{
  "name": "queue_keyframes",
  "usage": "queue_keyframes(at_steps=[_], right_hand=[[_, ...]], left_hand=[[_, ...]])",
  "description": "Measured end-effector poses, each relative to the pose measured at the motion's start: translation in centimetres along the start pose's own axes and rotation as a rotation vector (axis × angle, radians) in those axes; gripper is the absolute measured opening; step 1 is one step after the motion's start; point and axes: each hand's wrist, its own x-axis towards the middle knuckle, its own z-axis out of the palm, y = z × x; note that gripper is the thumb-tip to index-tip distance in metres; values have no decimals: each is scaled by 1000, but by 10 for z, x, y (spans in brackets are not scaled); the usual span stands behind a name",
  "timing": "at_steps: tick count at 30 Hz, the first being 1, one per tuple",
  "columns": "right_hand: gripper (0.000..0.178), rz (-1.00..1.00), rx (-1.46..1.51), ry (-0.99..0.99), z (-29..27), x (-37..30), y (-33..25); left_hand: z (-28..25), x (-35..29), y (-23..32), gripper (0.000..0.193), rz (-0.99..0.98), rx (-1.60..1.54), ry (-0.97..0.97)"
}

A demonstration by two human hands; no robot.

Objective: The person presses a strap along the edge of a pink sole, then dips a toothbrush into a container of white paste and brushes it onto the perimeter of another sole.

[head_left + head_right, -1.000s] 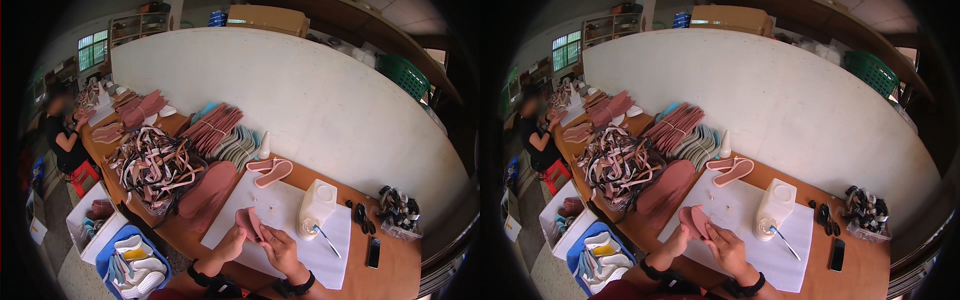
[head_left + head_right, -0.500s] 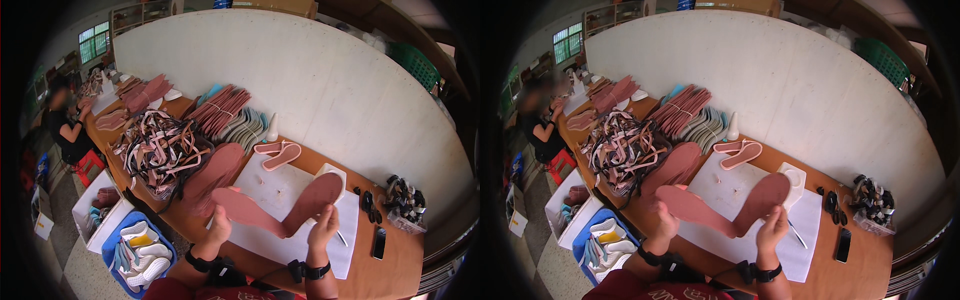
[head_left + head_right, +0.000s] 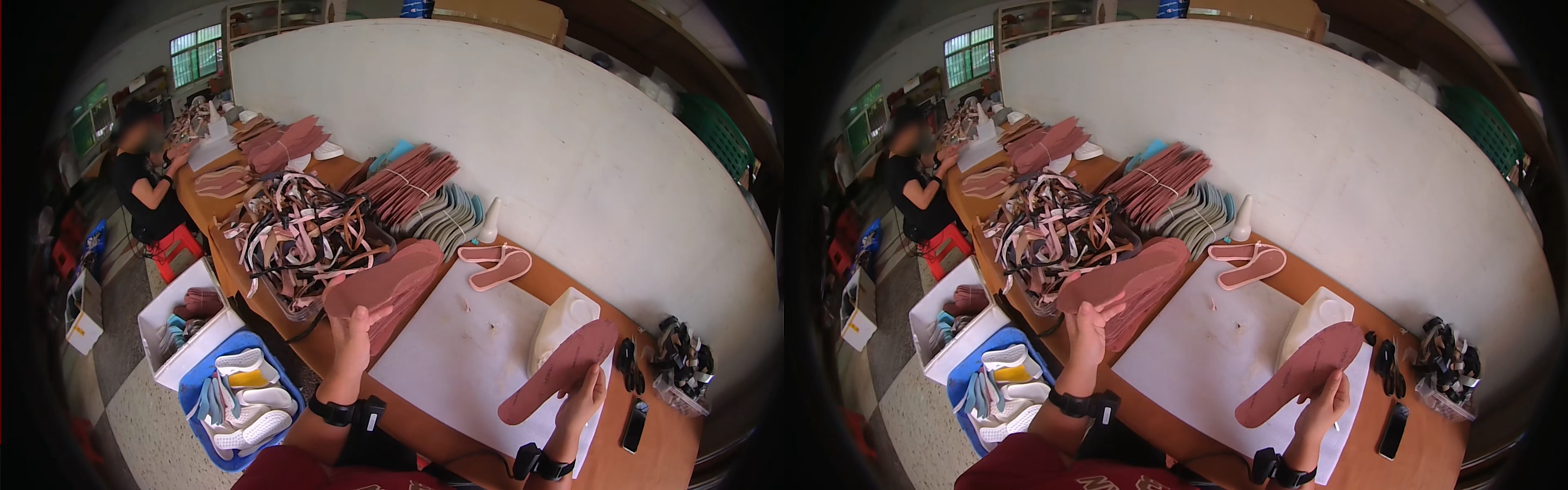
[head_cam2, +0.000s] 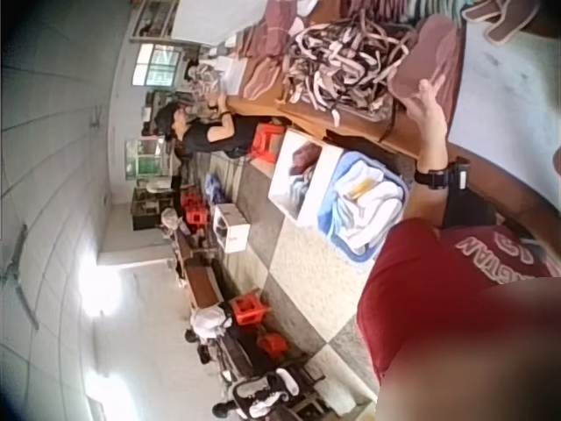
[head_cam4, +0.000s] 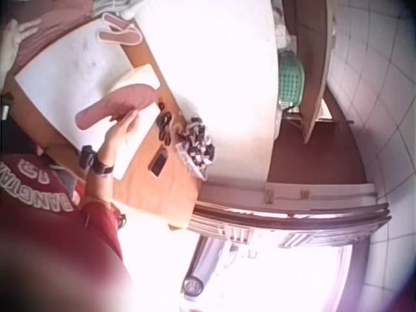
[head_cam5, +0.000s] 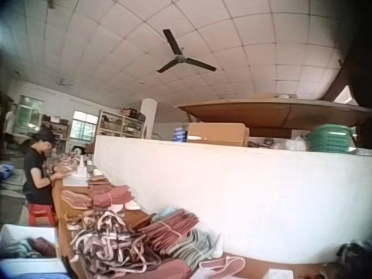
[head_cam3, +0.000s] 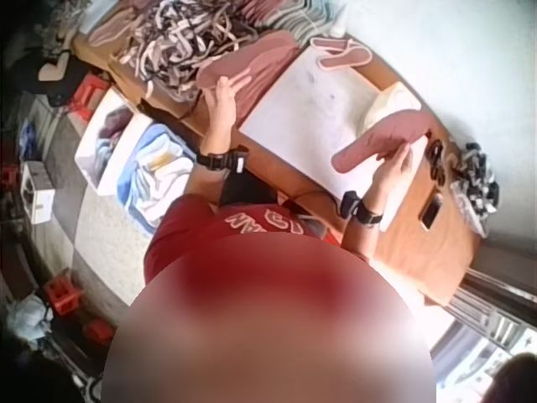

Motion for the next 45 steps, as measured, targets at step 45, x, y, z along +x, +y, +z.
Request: queue_keyframes(at_steps=[45], right_hand=[[32, 460, 36, -370, 9, -18, 4]], left_hand=[[110, -60, -41, 40, -809, -8, -1065]])
